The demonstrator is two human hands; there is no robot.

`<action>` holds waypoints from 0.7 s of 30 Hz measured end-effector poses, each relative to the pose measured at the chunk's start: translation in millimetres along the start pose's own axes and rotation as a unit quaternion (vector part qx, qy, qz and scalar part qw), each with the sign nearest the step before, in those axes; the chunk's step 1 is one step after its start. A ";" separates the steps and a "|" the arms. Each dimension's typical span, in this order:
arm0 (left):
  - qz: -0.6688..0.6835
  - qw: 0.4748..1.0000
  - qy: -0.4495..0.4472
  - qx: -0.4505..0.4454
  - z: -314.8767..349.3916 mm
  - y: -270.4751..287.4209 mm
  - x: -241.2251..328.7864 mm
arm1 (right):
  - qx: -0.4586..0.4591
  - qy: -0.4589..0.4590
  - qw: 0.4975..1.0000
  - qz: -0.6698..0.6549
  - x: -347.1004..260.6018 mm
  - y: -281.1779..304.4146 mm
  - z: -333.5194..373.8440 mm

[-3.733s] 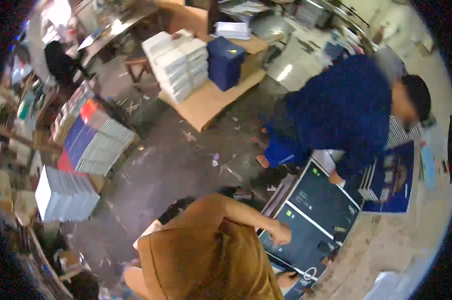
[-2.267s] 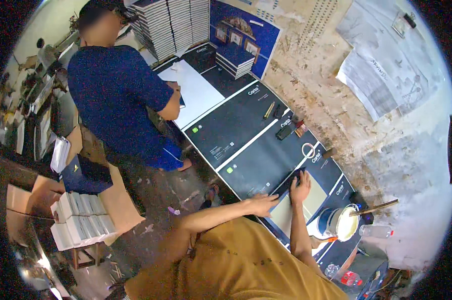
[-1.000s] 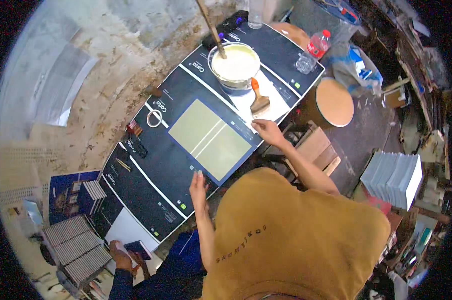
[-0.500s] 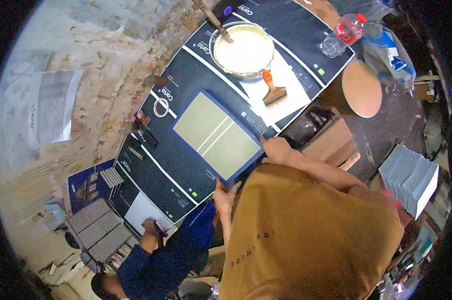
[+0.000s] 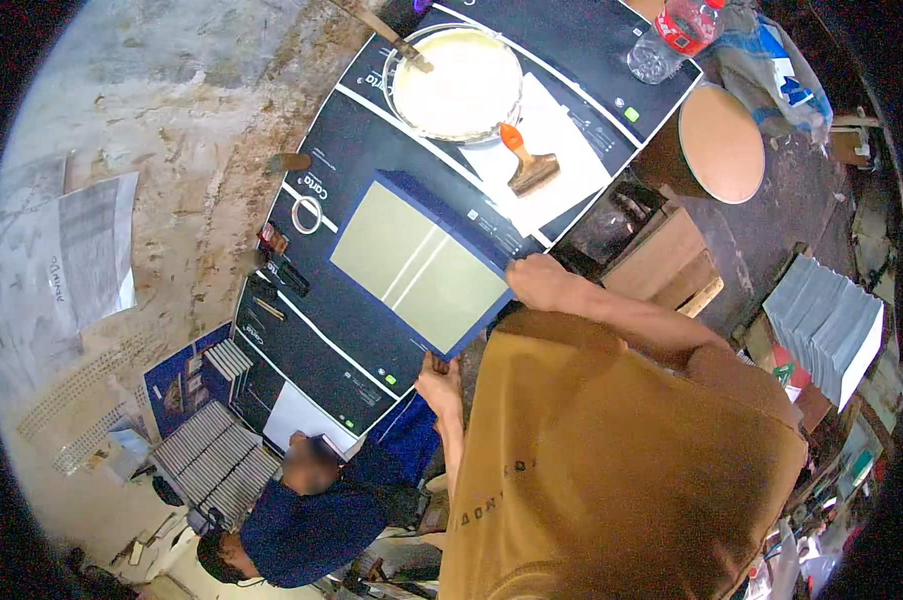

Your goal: The person applies glue to rectangular cards using a brush, dipping the brush into a bucket of white substance and spreading it across the surface of each card before stacking them.

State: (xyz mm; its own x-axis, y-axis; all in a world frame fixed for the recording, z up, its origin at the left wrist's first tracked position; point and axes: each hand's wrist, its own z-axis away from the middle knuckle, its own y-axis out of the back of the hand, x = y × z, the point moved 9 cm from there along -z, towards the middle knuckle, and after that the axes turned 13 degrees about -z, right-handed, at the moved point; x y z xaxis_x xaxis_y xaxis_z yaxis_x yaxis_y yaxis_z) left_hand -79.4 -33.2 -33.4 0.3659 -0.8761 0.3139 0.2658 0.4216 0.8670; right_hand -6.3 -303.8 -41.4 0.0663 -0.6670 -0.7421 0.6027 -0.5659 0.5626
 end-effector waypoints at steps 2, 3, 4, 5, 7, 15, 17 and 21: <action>-0.033 0.999 0.017 -0.002 -0.2 6.3 8.0 | -0.005 -0.009 1.000 -0.007 1.8 3.4 -1.1; -0.030 0.999 0.017 -0.008 -1.2 7.7 12.4 | -0.008 -0.013 1.000 -0.011 2.8 4.7 -1.5; -0.028 0.999 0.017 -0.014 -0.6 9.1 16.1 | -0.002 -0.011 1.000 -0.015 3.2 5.7 -1.3; -0.027 0.999 0.018 -0.020 -0.3 9.5 17.9 | 0.003 -0.009 1.000 -0.019 3.7 6.7 -1.1; -0.001 1.000 0.026 -0.014 0.4 8.2 14.1 | 0.014 -0.011 0.999 -0.030 5.9 8.4 0.9; -0.044 0.998 0.006 -0.036 5.0 24.2 32.5 | 0.017 -0.031 0.999 -0.017 12.6 -3.7 3.2; -0.050 0.998 -0.024 -0.021 1.7 27.1 35.3 | 0.028 -0.030 0.999 -0.011 5.6 0.8 5.4; -0.038 0.998 -0.019 -0.037 2.1 31.5 38.4 | 0.076 -0.024 0.997 0.015 2.6 2.3 14.6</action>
State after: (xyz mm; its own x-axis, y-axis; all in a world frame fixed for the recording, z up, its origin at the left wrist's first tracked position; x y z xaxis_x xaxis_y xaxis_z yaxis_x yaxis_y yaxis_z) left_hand -58.8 -54.1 6.8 0.3078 -0.9141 0.2639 0.3577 0.3682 0.8582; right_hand -16.3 -313.9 -36.7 0.0430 -0.7052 -0.7077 0.4730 -0.6095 0.6362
